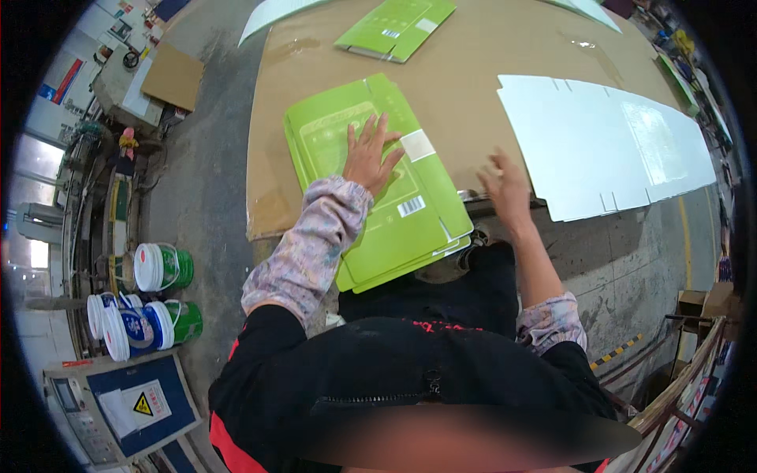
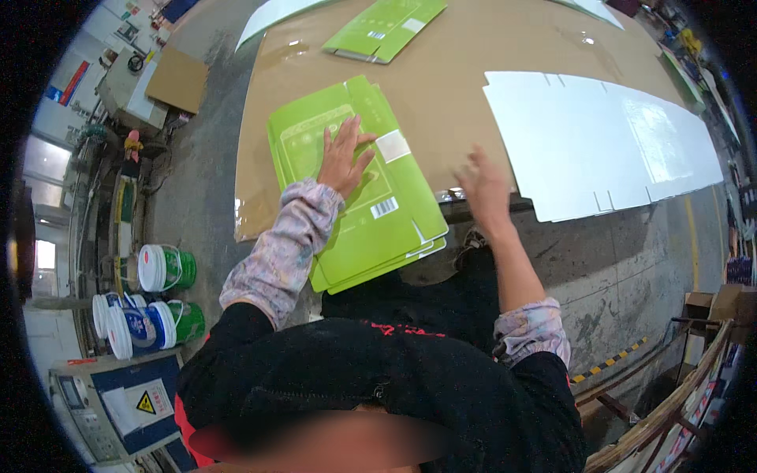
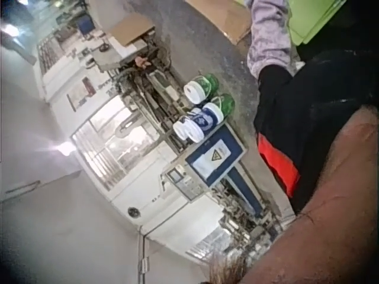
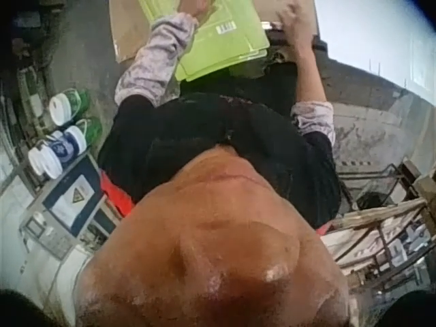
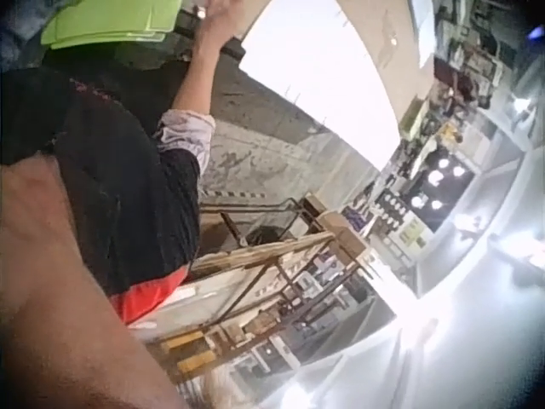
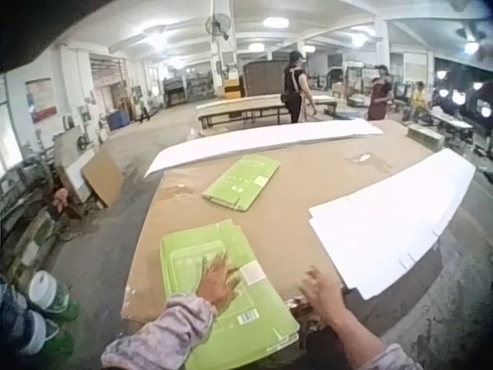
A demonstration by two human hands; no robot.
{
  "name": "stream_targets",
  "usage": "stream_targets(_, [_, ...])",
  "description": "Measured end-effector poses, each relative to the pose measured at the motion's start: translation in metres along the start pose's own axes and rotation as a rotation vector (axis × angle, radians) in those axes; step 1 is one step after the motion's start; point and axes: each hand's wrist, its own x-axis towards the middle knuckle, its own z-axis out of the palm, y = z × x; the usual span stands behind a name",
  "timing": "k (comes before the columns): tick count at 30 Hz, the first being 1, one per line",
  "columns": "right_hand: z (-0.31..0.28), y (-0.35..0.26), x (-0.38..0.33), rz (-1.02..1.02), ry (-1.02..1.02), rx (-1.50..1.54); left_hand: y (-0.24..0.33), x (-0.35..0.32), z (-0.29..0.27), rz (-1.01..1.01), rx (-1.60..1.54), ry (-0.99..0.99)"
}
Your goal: Organizing and stacking green folders or cardboard sleeves on a table.
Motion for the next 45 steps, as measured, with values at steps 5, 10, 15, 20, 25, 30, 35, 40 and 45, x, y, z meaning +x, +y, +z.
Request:
stream_targets(5, [-0.056,0.06,-0.001,0.166,-0.134,-0.77,0.002,0.0,-0.003,0.027,-0.046,0.072])
stream_targets(10, [-0.072,0.077,0.0,0.224,-0.291,-0.726,0.009,-0.001,-0.02,0.005,-0.113,0.24])
stream_targets(15, [-0.072,-0.003,0.012,0.149,-0.171,0.058,0.0,-0.021,-0.056,-0.119,-0.005,0.506])
stream_targets(20, [-0.029,-0.054,-0.003,0.018,-0.345,0.331,-0.027,-0.064,-0.056,-0.426,-0.104,0.54])
stream_targets(25, [-0.008,-0.055,-0.004,0.021,-0.352,0.382,-0.027,-0.082,-0.051,-0.515,-0.46,0.477])
stream_targets(30, [-0.006,-0.069,-0.003,0.115,-0.409,0.552,-0.014,-0.076,-0.053,-0.455,-0.416,0.469])
stream_targets(35, [-0.018,-0.076,0.003,0.176,-0.469,0.884,-0.006,-0.072,-0.063,-0.49,-0.52,0.48])
stream_targets(40, [-0.067,-0.049,0.05,0.244,-0.216,0.901,-0.022,-0.085,-0.061,-0.449,-0.436,0.723])
stream_targets(45, [-0.114,0.023,0.148,0.216,0.072,0.704,-0.041,-0.111,-0.067,-0.752,-0.516,0.714])
